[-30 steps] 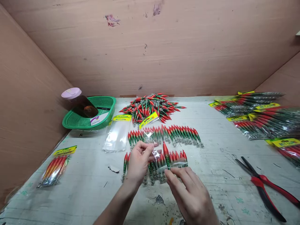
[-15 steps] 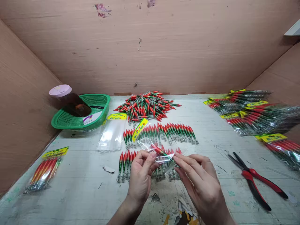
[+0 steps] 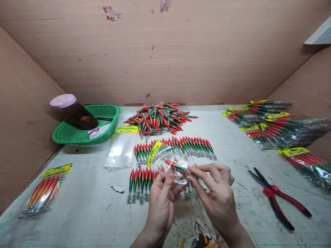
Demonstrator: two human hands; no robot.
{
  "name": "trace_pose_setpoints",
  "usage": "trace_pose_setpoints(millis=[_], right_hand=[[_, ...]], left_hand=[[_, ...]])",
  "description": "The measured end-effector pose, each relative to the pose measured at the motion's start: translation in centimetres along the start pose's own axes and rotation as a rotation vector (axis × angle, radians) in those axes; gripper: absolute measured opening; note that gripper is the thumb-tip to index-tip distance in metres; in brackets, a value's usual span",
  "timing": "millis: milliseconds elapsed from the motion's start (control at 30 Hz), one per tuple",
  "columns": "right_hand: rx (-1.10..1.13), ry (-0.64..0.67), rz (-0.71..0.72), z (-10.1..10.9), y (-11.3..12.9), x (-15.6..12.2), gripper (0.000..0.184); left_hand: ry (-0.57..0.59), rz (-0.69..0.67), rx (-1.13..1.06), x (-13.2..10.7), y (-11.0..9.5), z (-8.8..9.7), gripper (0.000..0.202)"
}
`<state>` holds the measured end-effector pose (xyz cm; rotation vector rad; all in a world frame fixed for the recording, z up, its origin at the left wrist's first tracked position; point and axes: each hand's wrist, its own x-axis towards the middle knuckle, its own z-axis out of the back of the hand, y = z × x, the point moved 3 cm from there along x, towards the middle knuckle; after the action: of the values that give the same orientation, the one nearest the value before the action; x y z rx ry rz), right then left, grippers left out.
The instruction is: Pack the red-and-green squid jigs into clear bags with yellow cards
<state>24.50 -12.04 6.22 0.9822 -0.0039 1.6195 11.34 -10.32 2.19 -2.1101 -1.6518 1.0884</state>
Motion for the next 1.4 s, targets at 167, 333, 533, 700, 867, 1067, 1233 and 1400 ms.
trace_pose_setpoints(millis=[167, 333, 533, 700, 867, 1067, 1233, 1400], right_hand=[[-0.051, -0.011, 0.043, 0.1, -0.2, -0.6, 0.025], [-0.045, 0.002, -0.019, -0.4, -0.4, -0.5, 0.013], [0.011, -0.011, -0.019, -0.8, -0.1, 0.2, 0.015], [0.044, -0.028, 0.044, -0.5, 0.5, -0.1, 0.025], [0.029, -0.049, 0.09, -0.8, 1.0, -0.4, 0.024], [0.056, -0.099, 0.079, -1.6, 1.5, -0.9, 0.013], [0.011, -0.025, 0.166, -1.5, 1.8, -1.3, 0.019], [-0.041, -0.006, 0.171, -1.4, 1.7, -1.5, 0.022]], left_hand=[[-0.098, -0.041, -0.158, 0.3, -0.5, -0.1, 0.021], [-0.065, 0.029, -0.174, -0.1, 0.1, -0.5, 0.023], [-0.016, 0.016, -0.147, -0.7, 0.5, -0.4, 0.024], [0.087, 0.112, -0.142, 0.1, -0.8, -0.5, 0.04], [0.031, 0.074, -0.054, 0.5, -0.7, -0.3, 0.038], [-0.056, 0.138, -0.15, 0.1, 0.7, -0.5, 0.029], [-0.132, 0.246, -0.178, 0.2, 1.2, -0.4, 0.01], [-0.127, 0.29, -0.205, 0.2, 1.2, -0.4, 0.018]])
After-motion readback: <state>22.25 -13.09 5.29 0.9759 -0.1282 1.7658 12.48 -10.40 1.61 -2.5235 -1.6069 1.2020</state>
